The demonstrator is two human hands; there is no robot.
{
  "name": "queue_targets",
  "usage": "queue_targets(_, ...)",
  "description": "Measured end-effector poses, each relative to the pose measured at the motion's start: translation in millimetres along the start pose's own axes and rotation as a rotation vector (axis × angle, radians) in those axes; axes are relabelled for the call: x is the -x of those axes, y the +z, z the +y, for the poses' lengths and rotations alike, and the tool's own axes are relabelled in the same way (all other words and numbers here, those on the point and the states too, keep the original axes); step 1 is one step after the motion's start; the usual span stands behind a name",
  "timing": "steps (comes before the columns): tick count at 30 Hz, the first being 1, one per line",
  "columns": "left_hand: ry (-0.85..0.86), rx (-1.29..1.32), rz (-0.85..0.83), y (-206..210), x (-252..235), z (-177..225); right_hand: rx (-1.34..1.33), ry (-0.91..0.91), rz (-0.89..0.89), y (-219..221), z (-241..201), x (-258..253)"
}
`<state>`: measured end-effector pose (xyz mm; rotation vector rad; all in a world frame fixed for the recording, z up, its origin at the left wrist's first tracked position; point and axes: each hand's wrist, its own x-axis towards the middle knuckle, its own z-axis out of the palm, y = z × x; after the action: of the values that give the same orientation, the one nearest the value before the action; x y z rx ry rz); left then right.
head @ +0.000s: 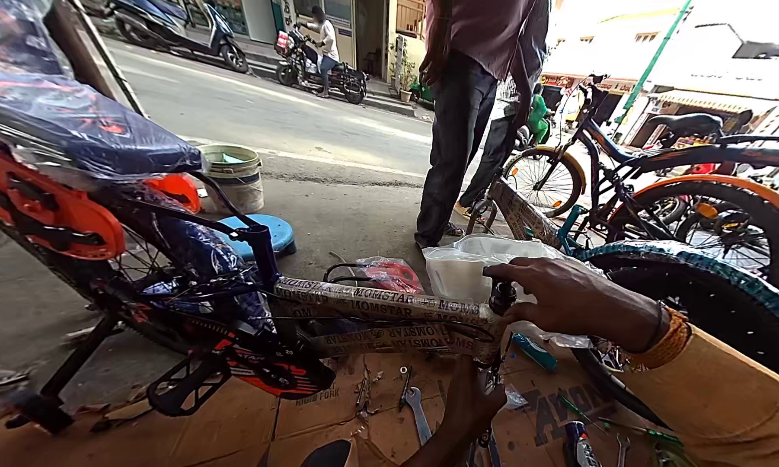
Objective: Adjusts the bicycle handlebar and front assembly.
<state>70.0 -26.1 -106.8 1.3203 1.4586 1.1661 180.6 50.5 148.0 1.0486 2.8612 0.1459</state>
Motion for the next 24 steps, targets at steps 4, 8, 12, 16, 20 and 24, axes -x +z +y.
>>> queue_targets(4, 0.022, 0.008, 0.010, 1.7, -1.2, -2.1, 0.033, -0.061, 0.053, 6.1, 2.0, -2.5)
queue_targets(8, 0.031, 0.013, 0.013, 0.3, -0.3, -1.3, 0.098, 0.080, 0.023, 4.3, -3.8, -5.6)
queue_targets(12, 0.009, 0.020, 0.005, -0.1, 0.0, -0.8, 0.063, 0.011, 0.000, 4.6, 0.0, -2.6)
queue_targets(16, 0.031, 0.031, 0.010, 1.8, -1.6, -3.3, 0.087, -0.073, 0.024, 8.4, -1.1, -3.6)
queue_targets(20, 0.035, 0.023, 0.015, 0.9, -1.1, -3.5, 0.139, -0.022, 0.004, 3.4, -5.4, -7.8)
queue_targets(24, 0.012, 0.019, 0.007, -0.5, 0.9, 1.6, 0.105, -0.027, -0.028, 1.7, -1.9, -9.6)
